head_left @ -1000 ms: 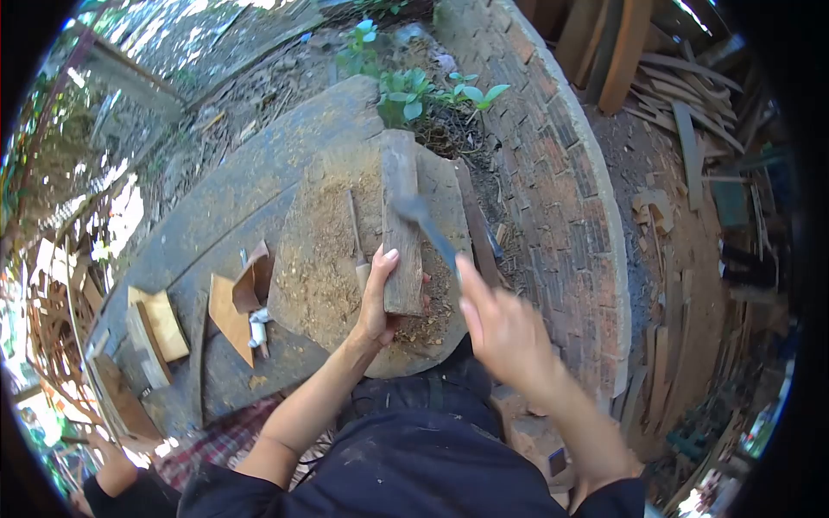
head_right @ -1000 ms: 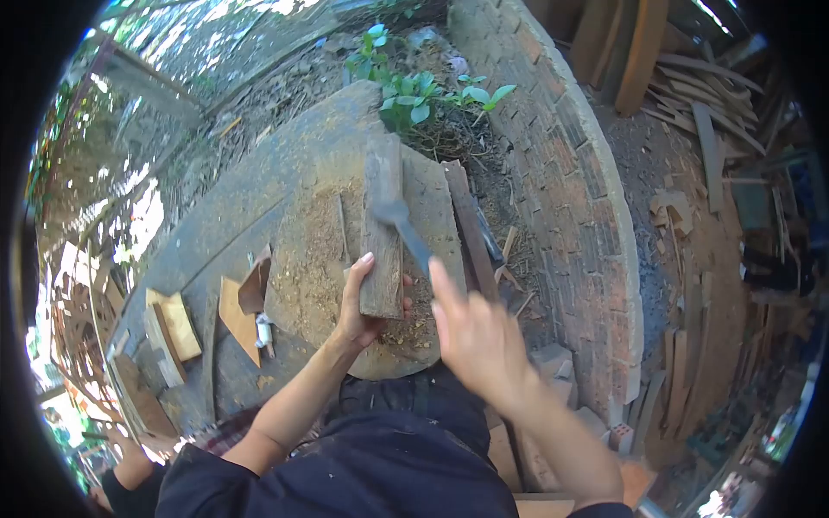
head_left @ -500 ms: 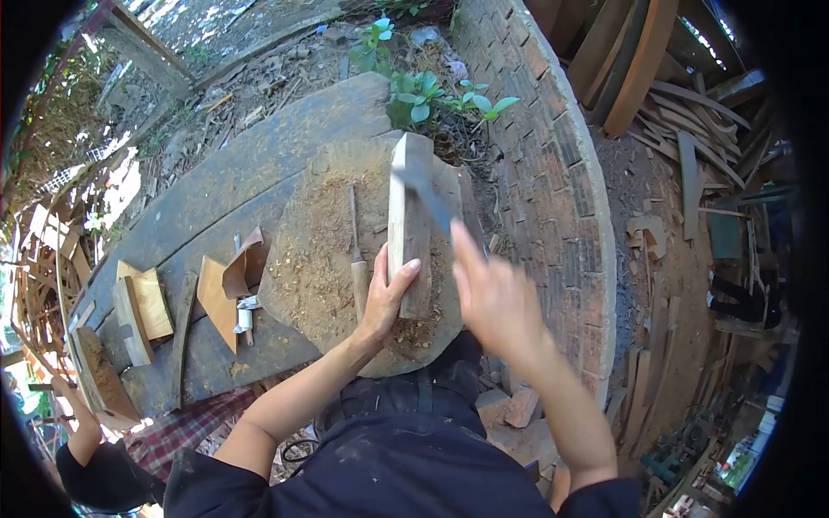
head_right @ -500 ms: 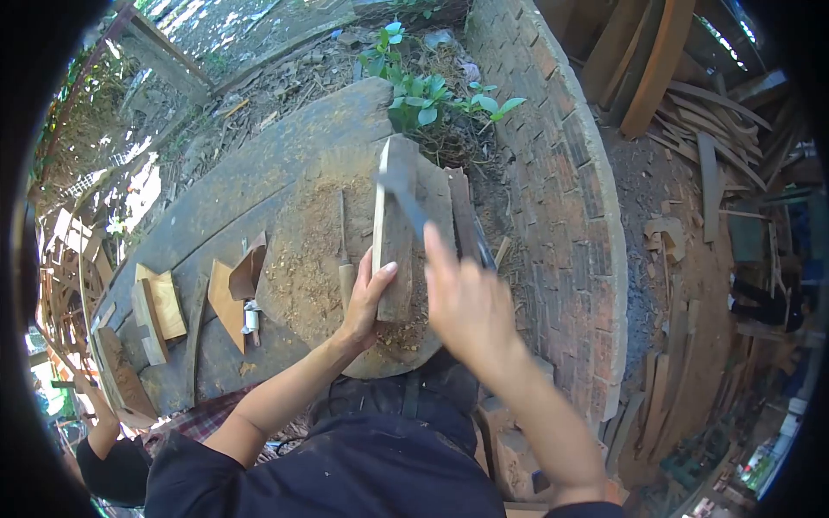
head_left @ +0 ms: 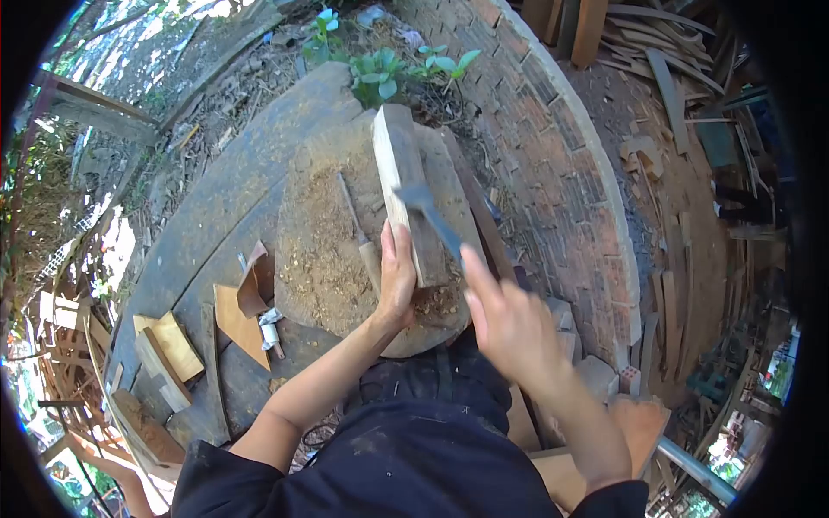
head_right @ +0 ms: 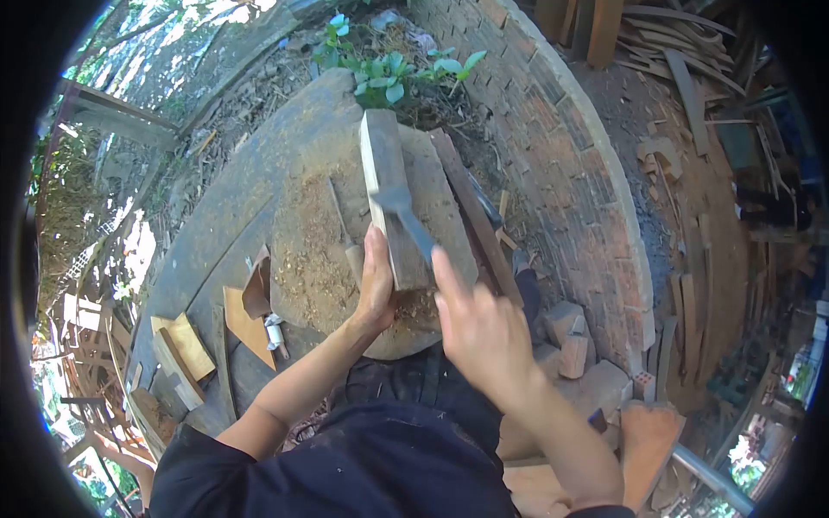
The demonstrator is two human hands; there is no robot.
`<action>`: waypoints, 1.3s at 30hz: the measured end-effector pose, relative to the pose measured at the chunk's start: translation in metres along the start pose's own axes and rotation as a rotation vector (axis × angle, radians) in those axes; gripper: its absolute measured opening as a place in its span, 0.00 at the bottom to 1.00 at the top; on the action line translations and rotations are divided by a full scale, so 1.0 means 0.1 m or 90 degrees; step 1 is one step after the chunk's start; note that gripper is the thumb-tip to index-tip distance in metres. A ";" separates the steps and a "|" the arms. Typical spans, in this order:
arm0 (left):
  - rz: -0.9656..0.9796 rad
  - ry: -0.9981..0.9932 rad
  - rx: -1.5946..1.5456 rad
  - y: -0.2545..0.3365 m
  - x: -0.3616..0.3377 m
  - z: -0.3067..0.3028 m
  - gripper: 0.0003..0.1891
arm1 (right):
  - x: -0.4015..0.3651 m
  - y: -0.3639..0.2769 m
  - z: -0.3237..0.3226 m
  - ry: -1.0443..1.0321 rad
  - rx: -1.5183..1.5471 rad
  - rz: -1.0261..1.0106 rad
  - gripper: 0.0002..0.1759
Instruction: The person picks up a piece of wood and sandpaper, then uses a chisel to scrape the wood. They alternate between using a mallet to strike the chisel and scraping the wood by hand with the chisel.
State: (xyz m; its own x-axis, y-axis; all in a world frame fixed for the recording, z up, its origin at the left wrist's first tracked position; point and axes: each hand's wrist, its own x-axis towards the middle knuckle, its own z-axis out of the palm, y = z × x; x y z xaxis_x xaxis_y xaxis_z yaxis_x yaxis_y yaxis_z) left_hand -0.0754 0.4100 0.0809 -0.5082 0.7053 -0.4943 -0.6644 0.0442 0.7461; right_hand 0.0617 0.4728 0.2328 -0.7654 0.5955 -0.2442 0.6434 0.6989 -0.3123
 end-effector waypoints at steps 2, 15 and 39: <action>0.000 0.002 0.000 0.04 -0.02 0.02 0.30 | -0.29 -0.11 -0.10 -0.050 -0.011 0.024 0.36; 0.000 0.083 -0.117 0.12 -0.10 0.22 0.30 | -0.01 0.03 0.06 0.008 -0.047 -0.018 0.34; 0.013 0.060 -0.086 0.07 -0.08 0.21 0.32 | 0.99 0.04 0.06 0.077 0.017 0.016 0.27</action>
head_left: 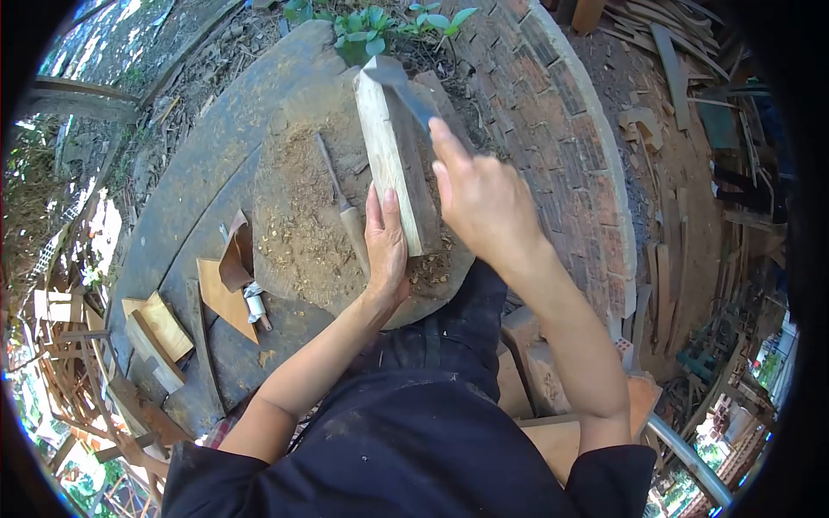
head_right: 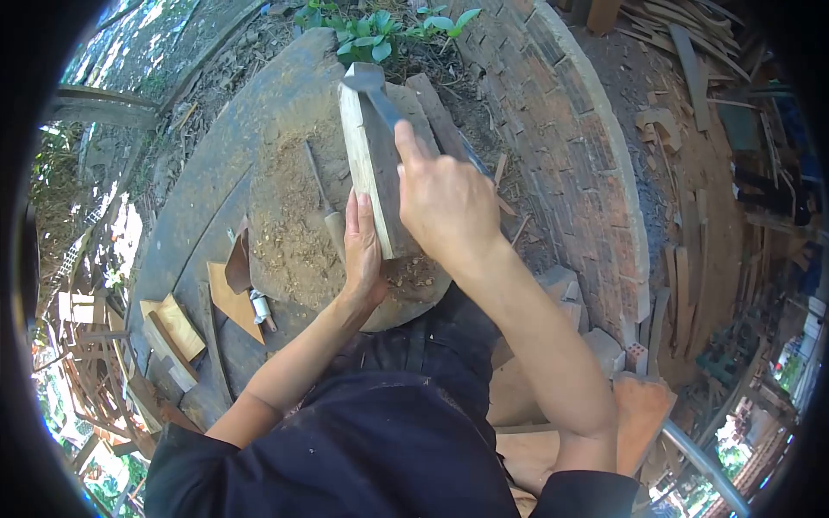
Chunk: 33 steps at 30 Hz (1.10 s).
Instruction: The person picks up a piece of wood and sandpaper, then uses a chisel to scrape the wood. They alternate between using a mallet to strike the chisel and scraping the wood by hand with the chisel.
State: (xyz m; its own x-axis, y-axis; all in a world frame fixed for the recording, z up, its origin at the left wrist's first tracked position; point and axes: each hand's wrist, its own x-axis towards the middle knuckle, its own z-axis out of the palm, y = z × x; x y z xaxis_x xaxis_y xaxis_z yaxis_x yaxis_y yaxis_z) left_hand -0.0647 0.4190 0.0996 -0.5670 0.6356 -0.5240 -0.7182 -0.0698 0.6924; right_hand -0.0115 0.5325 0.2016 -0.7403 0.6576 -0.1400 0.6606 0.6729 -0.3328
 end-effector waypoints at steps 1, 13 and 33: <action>-0.003 0.015 0.000 -0.03 -0.01 0.00 0.32 | -0.17 0.05 0.01 0.012 -0.049 -0.038 0.28; 0.002 0.058 0.042 -0.04 -0.03 0.03 0.32 | 0.25 0.22 -0.03 0.016 -0.026 -0.055 0.25; -0.135 -0.078 -0.107 0.05 -0.08 -0.07 0.39 | 0.41 0.27 0.15 -0.008 -0.005 -0.060 0.30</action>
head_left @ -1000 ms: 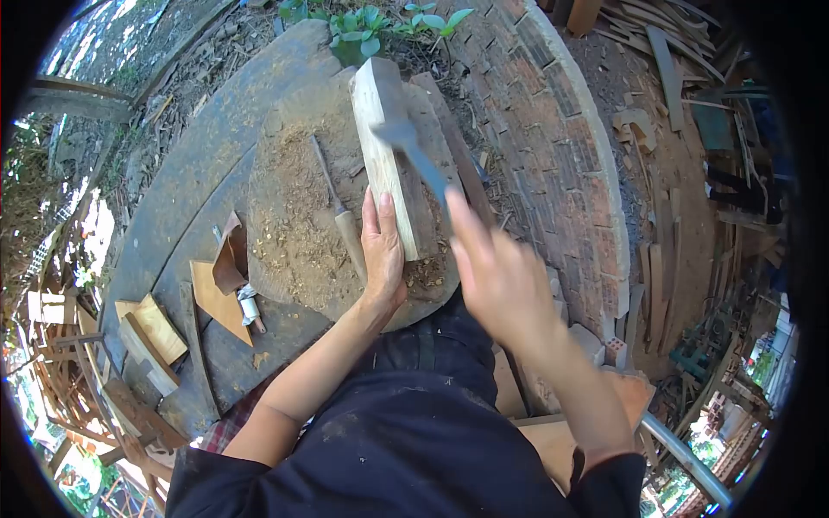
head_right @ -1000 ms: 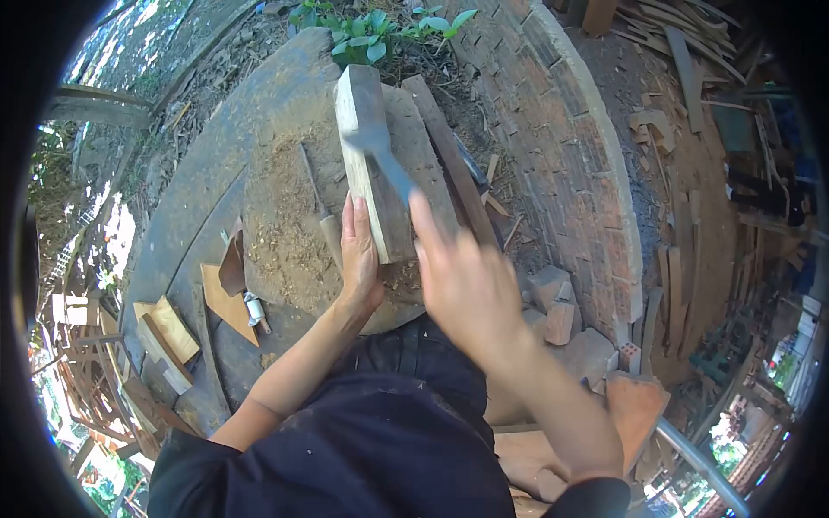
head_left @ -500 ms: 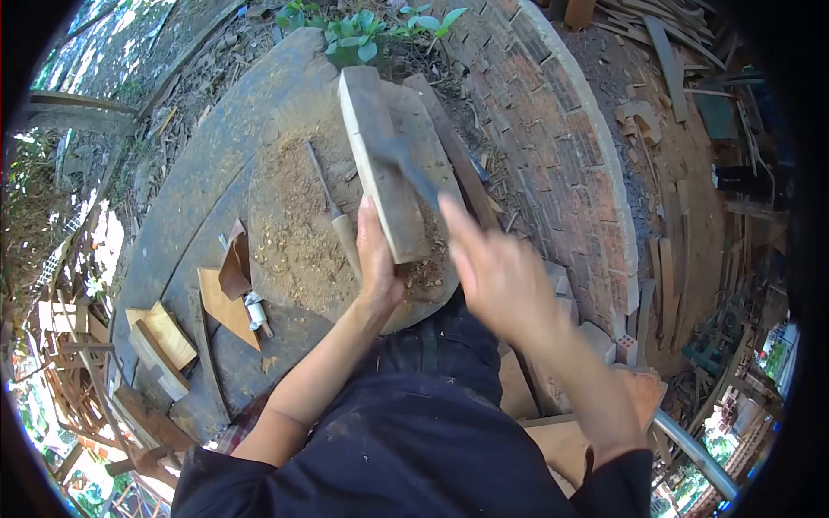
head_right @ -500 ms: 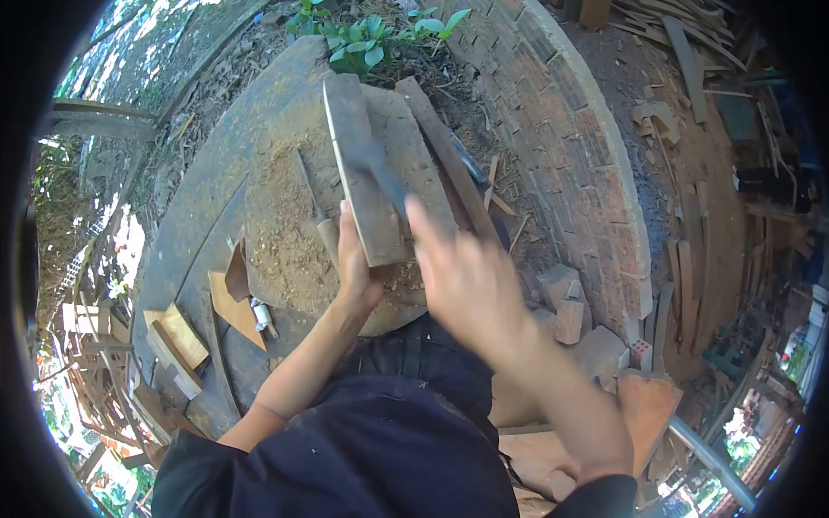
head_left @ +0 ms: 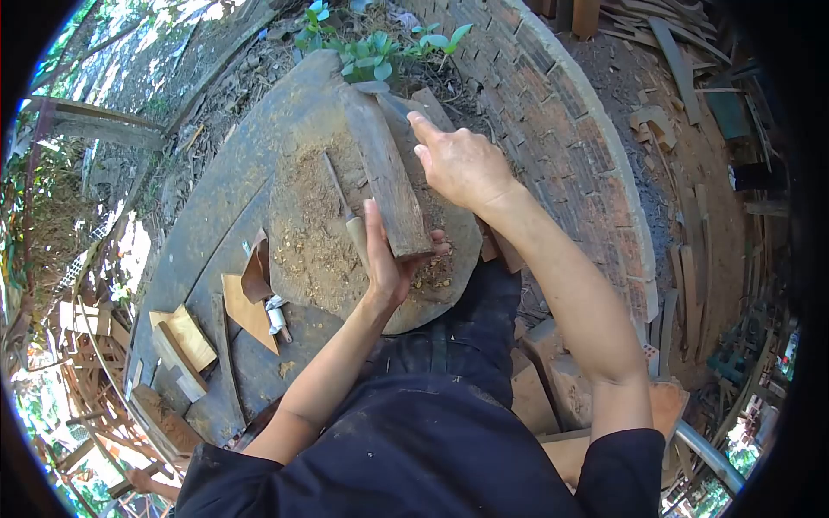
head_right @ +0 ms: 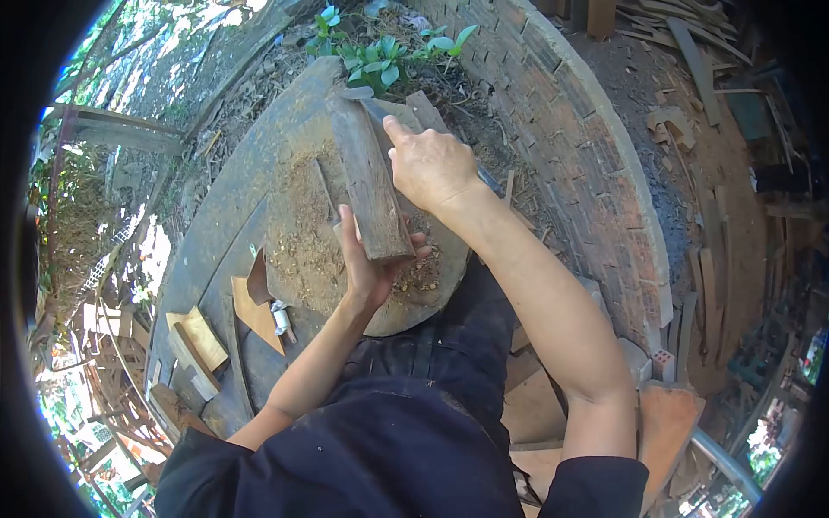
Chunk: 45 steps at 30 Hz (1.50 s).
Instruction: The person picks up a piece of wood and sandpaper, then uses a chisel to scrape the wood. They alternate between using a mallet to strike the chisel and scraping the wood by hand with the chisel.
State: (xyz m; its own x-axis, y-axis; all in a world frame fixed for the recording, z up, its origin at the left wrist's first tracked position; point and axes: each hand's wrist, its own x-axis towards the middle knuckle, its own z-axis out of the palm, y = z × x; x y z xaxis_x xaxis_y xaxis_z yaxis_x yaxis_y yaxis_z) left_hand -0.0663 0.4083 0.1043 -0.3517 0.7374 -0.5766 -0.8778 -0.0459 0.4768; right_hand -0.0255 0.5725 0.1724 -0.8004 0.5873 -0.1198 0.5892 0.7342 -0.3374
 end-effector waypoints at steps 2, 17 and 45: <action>0.075 0.050 0.214 0.04 -0.07 0.13 0.41 | -0.05 0.07 0.00 -0.015 0.053 -0.004 0.32; 0.080 0.015 0.098 -0.14 0.10 -0.20 0.29 | -0.98 -0.09 -0.23 -0.106 0.102 0.035 0.28; 0.297 0.144 0.241 -0.36 0.23 -0.12 0.29 | -1.61 -0.36 -0.44 -0.136 -0.154 -0.024 0.36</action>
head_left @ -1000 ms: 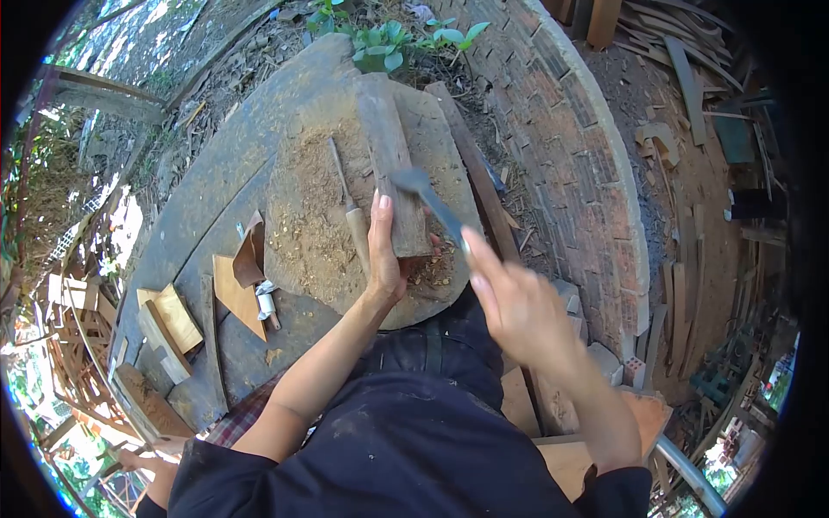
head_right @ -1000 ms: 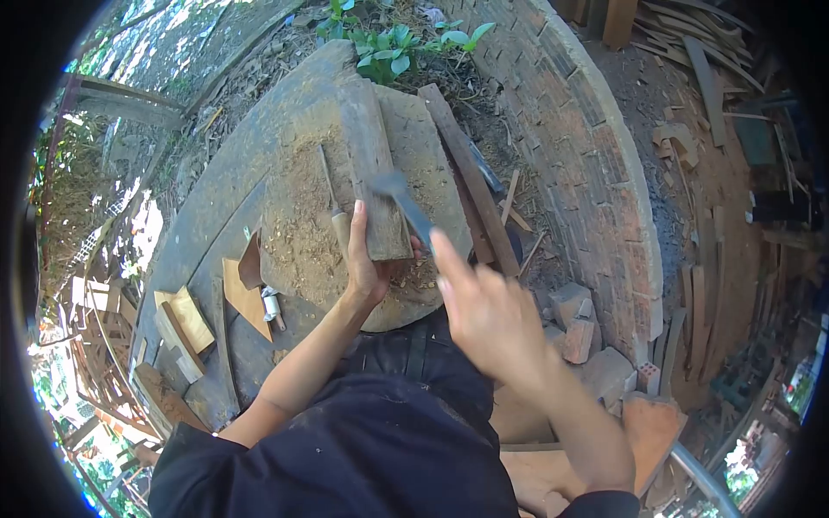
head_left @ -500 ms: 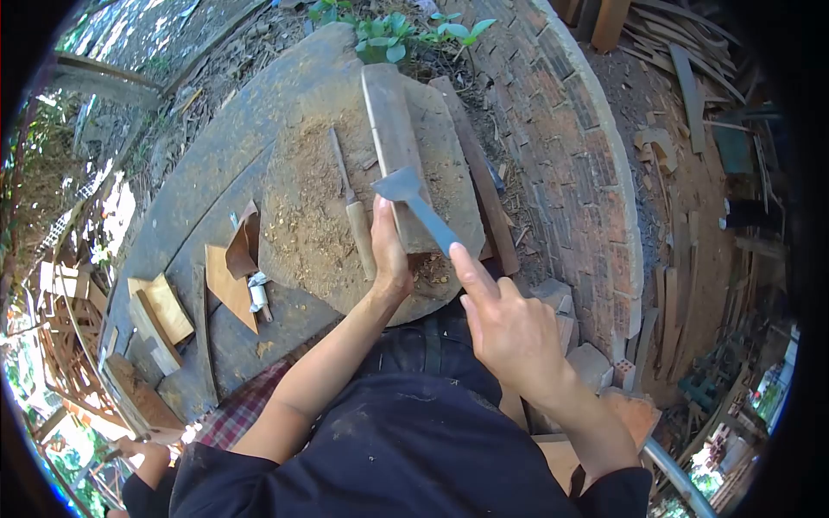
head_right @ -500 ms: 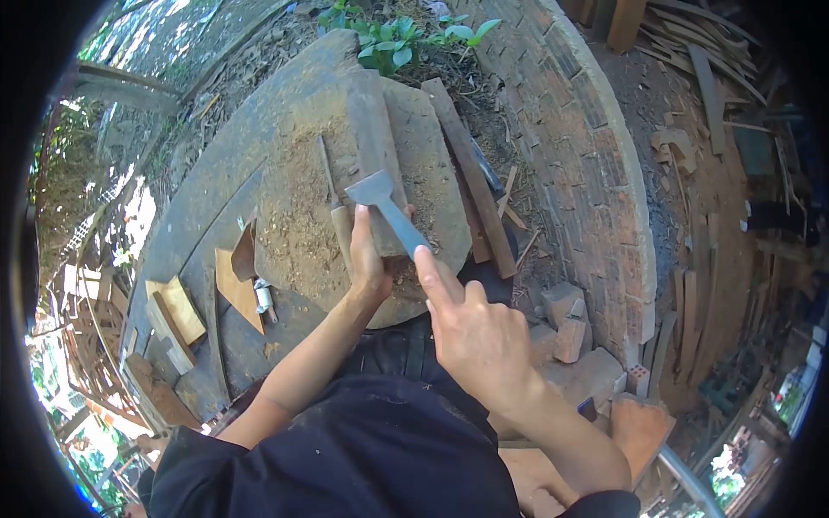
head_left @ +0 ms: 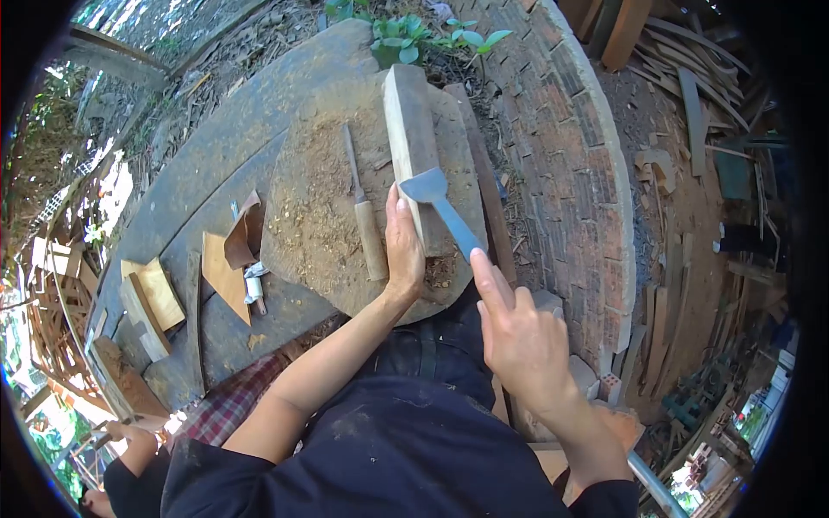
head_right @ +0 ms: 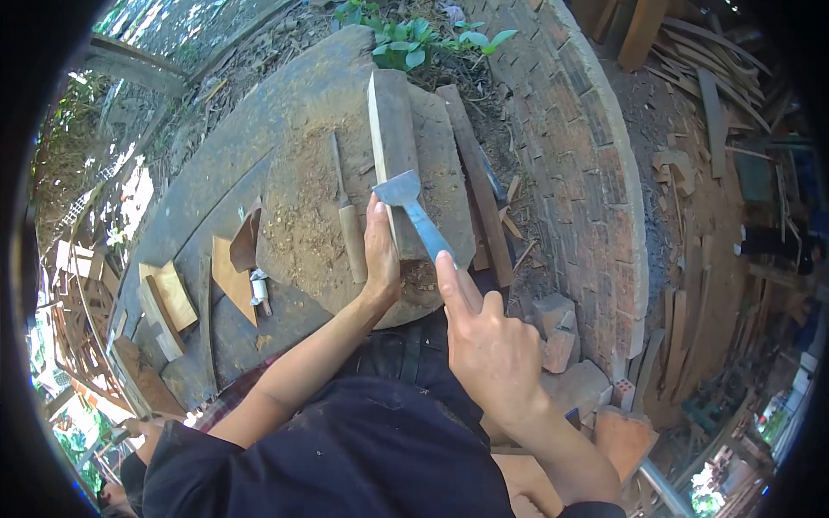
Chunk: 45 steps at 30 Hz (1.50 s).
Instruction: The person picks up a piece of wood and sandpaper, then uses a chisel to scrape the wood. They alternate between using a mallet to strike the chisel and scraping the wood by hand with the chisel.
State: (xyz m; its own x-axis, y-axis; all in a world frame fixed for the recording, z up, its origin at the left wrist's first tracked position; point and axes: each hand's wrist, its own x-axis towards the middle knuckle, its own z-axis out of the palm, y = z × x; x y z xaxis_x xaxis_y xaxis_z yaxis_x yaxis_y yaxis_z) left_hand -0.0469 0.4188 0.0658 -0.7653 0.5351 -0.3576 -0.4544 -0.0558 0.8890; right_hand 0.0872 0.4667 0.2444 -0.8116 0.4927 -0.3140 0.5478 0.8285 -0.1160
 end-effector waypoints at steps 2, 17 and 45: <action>0.013 -0.024 -0.021 0.01 -0.02 0.02 0.30 | 0.22 0.03 0.01 0.044 0.007 -0.015 0.34; -0.270 -0.102 -0.253 0.10 0.05 -0.22 0.35 | -0.58 0.06 -0.02 -0.070 0.178 0.005 0.37; -0.295 -0.150 -0.183 0.31 -0.04 -0.20 0.42 | 1.94 0.28 -0.15 -0.047 0.485 0.078 0.30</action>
State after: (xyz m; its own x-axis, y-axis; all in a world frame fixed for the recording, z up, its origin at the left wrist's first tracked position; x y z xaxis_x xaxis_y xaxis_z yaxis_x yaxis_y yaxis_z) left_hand -0.0669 0.3982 0.0896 -0.3501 0.7294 -0.5877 -0.8476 0.0204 0.5303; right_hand -0.0576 0.5892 0.1945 -0.7354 0.5275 -0.4253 0.6428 0.3446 -0.6842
